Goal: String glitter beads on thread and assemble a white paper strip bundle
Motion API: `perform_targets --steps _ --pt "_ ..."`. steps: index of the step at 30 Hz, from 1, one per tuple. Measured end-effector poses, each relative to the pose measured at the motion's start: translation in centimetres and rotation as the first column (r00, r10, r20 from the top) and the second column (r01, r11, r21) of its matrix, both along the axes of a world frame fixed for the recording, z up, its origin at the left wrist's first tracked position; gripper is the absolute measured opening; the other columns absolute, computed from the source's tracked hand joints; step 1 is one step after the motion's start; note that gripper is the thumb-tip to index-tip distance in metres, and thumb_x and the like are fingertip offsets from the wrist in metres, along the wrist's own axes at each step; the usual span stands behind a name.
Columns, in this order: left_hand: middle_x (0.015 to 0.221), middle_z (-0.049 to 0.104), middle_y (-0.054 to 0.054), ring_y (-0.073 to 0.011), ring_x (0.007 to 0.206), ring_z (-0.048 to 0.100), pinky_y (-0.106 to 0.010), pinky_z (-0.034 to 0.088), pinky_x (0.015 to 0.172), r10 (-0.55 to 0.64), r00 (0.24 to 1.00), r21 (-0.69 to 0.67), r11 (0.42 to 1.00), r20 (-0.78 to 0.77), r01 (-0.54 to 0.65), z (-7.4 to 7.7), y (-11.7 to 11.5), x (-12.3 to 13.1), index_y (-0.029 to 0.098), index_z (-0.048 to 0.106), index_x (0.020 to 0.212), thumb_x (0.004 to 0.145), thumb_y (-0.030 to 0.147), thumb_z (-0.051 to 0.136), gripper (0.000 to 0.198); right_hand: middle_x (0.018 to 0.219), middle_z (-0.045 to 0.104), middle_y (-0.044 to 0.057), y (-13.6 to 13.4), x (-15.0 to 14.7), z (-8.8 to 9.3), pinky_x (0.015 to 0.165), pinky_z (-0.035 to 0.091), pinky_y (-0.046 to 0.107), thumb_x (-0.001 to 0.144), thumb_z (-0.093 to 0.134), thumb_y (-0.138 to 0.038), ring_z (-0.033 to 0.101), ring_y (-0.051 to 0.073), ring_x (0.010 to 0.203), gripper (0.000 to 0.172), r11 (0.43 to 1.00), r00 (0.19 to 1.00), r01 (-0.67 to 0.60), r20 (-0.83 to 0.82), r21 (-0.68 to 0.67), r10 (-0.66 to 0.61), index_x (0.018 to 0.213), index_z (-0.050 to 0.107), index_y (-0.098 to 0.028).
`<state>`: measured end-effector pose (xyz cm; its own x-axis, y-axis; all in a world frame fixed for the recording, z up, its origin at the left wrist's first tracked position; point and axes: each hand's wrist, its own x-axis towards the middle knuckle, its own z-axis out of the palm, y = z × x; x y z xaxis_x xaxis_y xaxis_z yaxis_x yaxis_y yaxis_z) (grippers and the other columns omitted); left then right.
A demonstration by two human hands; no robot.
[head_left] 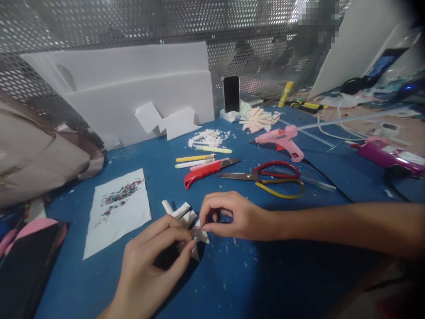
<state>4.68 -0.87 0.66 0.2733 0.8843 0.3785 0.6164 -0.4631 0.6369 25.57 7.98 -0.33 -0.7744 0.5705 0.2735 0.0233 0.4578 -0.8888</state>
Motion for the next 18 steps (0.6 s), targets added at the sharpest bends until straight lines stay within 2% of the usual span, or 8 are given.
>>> perform_targets --steps 11,18 --pt "0.078 0.063 0.001 -0.0120 0.071 0.063 -0.022 0.050 0.065 -0.001 1.000 -0.035 0.999 0.016 0.002 -0.23 -0.15 -0.21 0.022 0.064 0.079 0.087 0.012 0.063 0.013 0.087 0.064 0.001 0.11 -0.03 -0.05 0.068 0.045 0.021 0.085 0.066 -0.013 0.055 0.009 0.075 0.004 1.000 1.000 -0.006 -0.003 0.003 0.006 0.087 0.067 -0.015" --pt "0.077 0.063 0.002 -0.0113 0.069 0.063 -0.021 0.049 0.064 -0.003 1.000 -0.008 1.000 0.004 0.003 -0.14 0.08 -0.06 0.022 0.064 0.079 0.087 0.012 0.062 0.013 0.088 0.065 0.001 0.22 0.10 -0.06 0.068 0.046 0.021 0.086 0.065 -0.014 0.055 0.009 0.075 0.003 1.000 1.000 -0.025 0.010 0.019 0.024 0.088 0.066 -0.015"
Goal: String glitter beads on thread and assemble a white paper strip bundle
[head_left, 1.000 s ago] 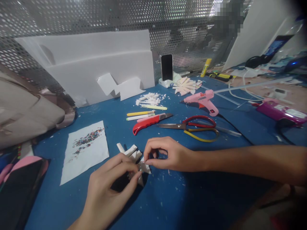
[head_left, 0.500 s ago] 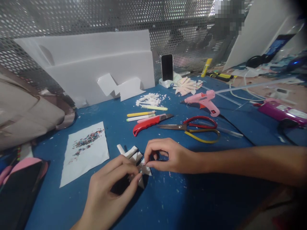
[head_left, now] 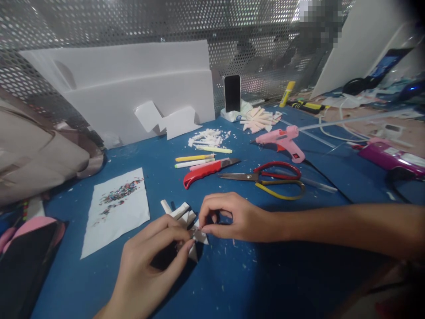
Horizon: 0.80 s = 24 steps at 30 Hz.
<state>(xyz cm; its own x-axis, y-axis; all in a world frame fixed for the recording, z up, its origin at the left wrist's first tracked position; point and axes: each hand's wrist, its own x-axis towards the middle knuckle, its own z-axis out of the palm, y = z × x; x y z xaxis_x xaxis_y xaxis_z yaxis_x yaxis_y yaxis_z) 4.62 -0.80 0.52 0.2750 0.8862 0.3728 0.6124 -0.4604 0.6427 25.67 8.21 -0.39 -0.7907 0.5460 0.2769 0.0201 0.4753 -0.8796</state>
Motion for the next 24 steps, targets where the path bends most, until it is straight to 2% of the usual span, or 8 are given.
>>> perform_targets --steps 24 --pt "0.078 0.065 0.002 -0.0102 0.072 0.064 -0.019 0.051 0.066 0.009 0.999 0.039 0.999 -0.043 -0.008 0.18 0.46 0.11 0.021 0.062 0.079 0.087 0.014 0.063 0.011 0.088 0.064 0.002 0.06 0.14 -0.19 0.070 0.046 0.022 0.087 0.066 -0.015 0.055 0.010 0.076 0.003 1.000 1.000 -0.011 0.016 0.021 0.011 0.090 0.066 -0.014"
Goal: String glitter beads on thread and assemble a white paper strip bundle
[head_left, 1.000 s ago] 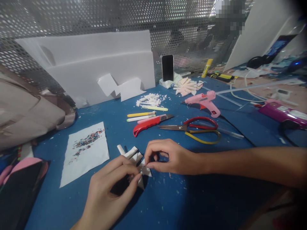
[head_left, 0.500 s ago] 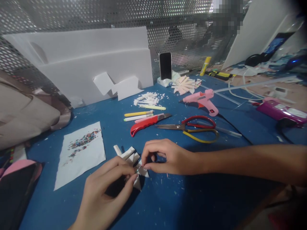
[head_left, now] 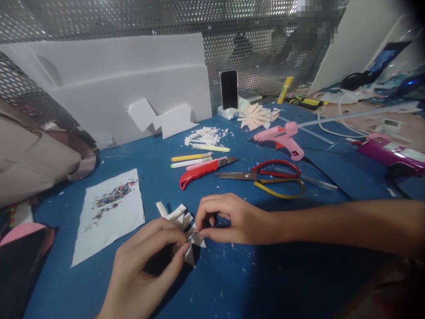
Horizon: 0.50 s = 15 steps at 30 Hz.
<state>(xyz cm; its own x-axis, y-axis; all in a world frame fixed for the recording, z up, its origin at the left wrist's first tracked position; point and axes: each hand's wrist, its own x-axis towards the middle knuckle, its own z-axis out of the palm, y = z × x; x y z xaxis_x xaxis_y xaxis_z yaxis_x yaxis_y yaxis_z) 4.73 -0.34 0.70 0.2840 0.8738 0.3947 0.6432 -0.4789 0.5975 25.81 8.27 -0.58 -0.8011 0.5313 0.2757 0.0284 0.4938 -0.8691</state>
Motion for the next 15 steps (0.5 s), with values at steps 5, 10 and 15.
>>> perform_targets --steps 5,10,15 --pt "0.080 0.069 0.004 -0.0107 0.072 0.065 -0.020 0.051 0.065 0.038 0.999 0.013 0.999 -0.020 -0.038 -0.12 -0.17 -0.04 0.024 0.062 0.084 0.088 0.016 0.063 0.009 0.089 0.064 0.002 0.01 -0.07 -0.02 0.069 0.046 0.021 0.087 0.066 -0.015 0.054 0.009 0.075 0.003 1.000 1.000 0.001 -0.008 -0.008 -0.001 0.090 0.066 -0.014" --pt "0.081 0.069 0.005 -0.0105 0.071 0.065 -0.020 0.049 0.062 0.086 0.995 0.009 0.996 -0.043 -0.085 -0.18 -0.37 -0.14 0.026 0.061 0.089 0.088 0.018 0.063 0.009 0.088 0.064 0.001 -0.05 -0.09 -0.10 0.069 0.047 0.021 0.087 0.066 -0.015 0.054 0.009 0.075 0.002 1.000 1.000 -0.002 -0.016 -0.013 0.002 0.089 0.067 -0.014" --pt "0.081 0.069 0.006 -0.0098 0.071 0.065 -0.020 0.050 0.063 0.073 0.997 0.029 0.997 -0.009 -0.073 -0.10 -0.59 -0.27 0.027 0.061 0.090 0.088 0.018 0.063 0.009 0.088 0.064 0.001 0.04 -0.12 -0.21 0.070 0.047 0.021 0.087 0.066 -0.014 0.054 0.008 0.075 0.003 1.000 1.000 -0.006 -0.014 -0.003 0.006 0.089 0.066 -0.014"
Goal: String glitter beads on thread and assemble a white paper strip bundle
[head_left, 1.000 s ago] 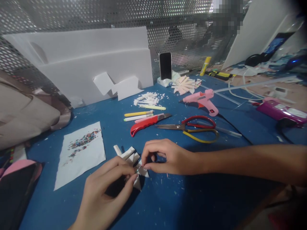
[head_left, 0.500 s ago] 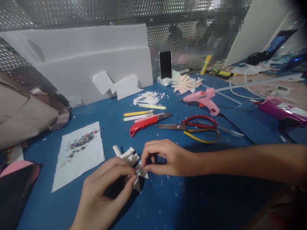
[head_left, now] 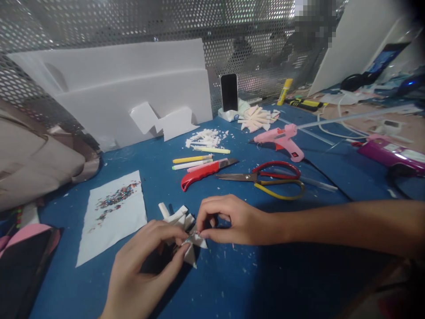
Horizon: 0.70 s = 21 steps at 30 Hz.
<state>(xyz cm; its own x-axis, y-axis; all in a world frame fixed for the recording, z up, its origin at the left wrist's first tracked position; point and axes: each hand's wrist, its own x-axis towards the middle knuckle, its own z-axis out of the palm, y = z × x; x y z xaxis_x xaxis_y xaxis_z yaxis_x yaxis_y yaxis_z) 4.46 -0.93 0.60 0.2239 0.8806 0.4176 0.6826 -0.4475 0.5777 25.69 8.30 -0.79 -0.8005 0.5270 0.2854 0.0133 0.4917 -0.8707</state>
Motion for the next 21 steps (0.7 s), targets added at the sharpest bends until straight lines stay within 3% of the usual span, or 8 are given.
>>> perform_targets --steps 13,21 --pt "0.090 0.071 0.004 -0.0114 0.084 0.068 -0.022 0.052 0.074 -0.064 0.998 0.009 0.998 0.013 0.063 -0.49 0.10 -0.43 0.028 0.066 0.099 0.087 0.014 0.066 0.018 0.087 0.064 0.002 -0.05 -0.03 0.19 0.070 0.047 0.021 0.087 0.066 -0.014 0.056 0.009 0.076 0.003 1.000 1.000 -0.003 -0.015 0.012 0.003 0.089 0.067 -0.012" --pt "0.091 0.072 0.002 -0.0143 0.083 0.070 -0.024 0.056 0.071 -0.071 0.997 -0.014 0.997 0.003 0.071 -0.31 0.09 -0.46 0.028 0.068 0.101 0.085 0.013 0.067 0.022 0.088 0.064 0.002 -0.01 0.07 0.11 0.070 0.047 0.022 0.087 0.066 -0.015 0.055 0.010 0.076 0.003 1.000 1.000 -0.005 -0.009 0.012 0.005 0.089 0.066 -0.014"
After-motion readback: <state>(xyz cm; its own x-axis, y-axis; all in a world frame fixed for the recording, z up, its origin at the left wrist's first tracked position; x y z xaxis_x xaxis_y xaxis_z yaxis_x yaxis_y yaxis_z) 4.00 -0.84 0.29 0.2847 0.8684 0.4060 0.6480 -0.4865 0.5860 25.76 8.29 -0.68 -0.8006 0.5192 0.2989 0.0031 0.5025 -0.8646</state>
